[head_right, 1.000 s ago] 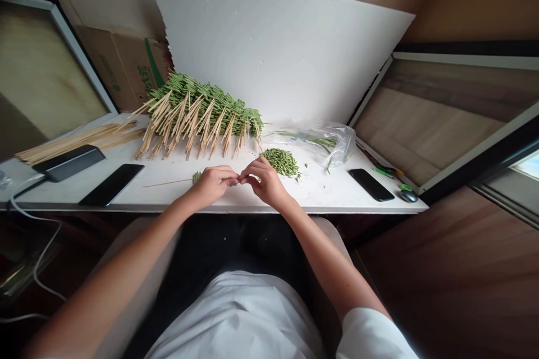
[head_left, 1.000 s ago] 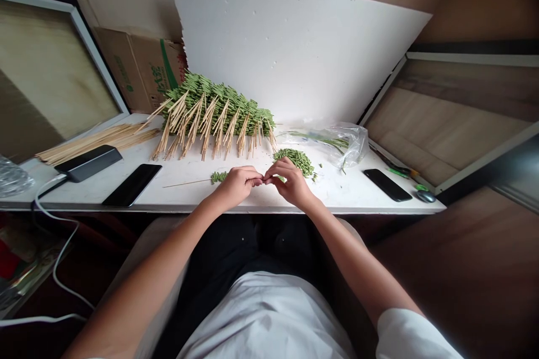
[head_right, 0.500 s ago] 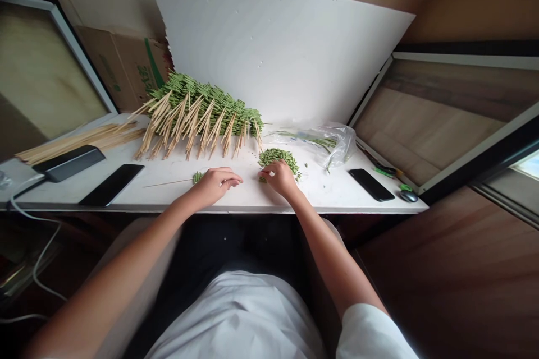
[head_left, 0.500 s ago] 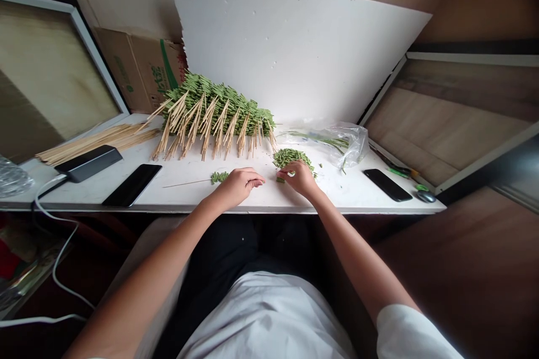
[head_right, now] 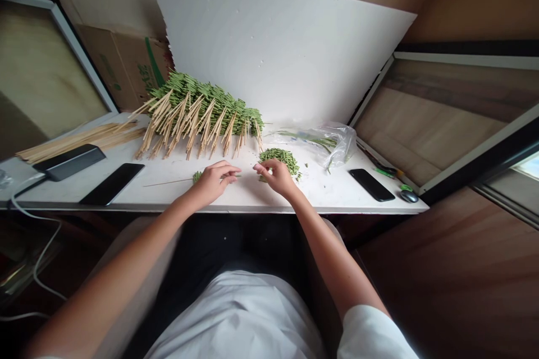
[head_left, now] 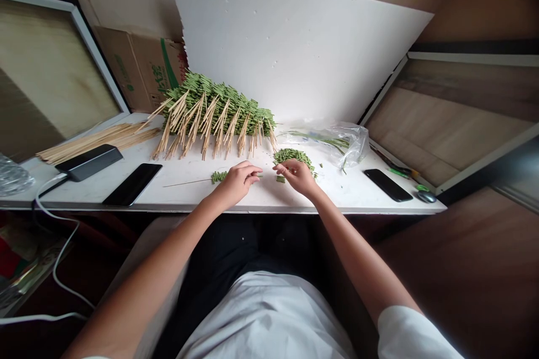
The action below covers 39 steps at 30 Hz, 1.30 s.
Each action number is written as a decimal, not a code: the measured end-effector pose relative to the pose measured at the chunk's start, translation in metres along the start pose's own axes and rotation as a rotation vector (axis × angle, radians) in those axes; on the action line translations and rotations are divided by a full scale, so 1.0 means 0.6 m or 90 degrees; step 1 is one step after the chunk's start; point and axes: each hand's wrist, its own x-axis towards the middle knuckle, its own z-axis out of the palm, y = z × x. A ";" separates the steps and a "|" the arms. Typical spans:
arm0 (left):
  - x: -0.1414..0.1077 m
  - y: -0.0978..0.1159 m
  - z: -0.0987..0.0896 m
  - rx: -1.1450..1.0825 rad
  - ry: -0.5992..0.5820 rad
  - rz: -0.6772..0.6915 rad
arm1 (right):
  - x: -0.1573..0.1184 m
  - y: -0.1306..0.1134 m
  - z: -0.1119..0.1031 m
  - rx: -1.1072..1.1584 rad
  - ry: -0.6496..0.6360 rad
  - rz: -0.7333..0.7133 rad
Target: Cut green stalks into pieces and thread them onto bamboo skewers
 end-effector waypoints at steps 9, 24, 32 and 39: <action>0.001 0.010 0.001 -0.011 0.062 0.010 | -0.017 -0.069 0.029 0.158 0.018 -0.126; 0.001 0.042 -0.003 -0.168 0.004 -0.011 | -0.018 -0.087 0.024 0.185 0.060 -0.154; 0.004 0.025 0.007 -0.354 0.021 -0.108 | -0.009 -0.046 0.029 0.340 0.070 -0.071; 0.006 0.010 -0.004 -0.278 0.033 -0.140 | 0.006 0.029 -0.002 0.006 0.106 -0.033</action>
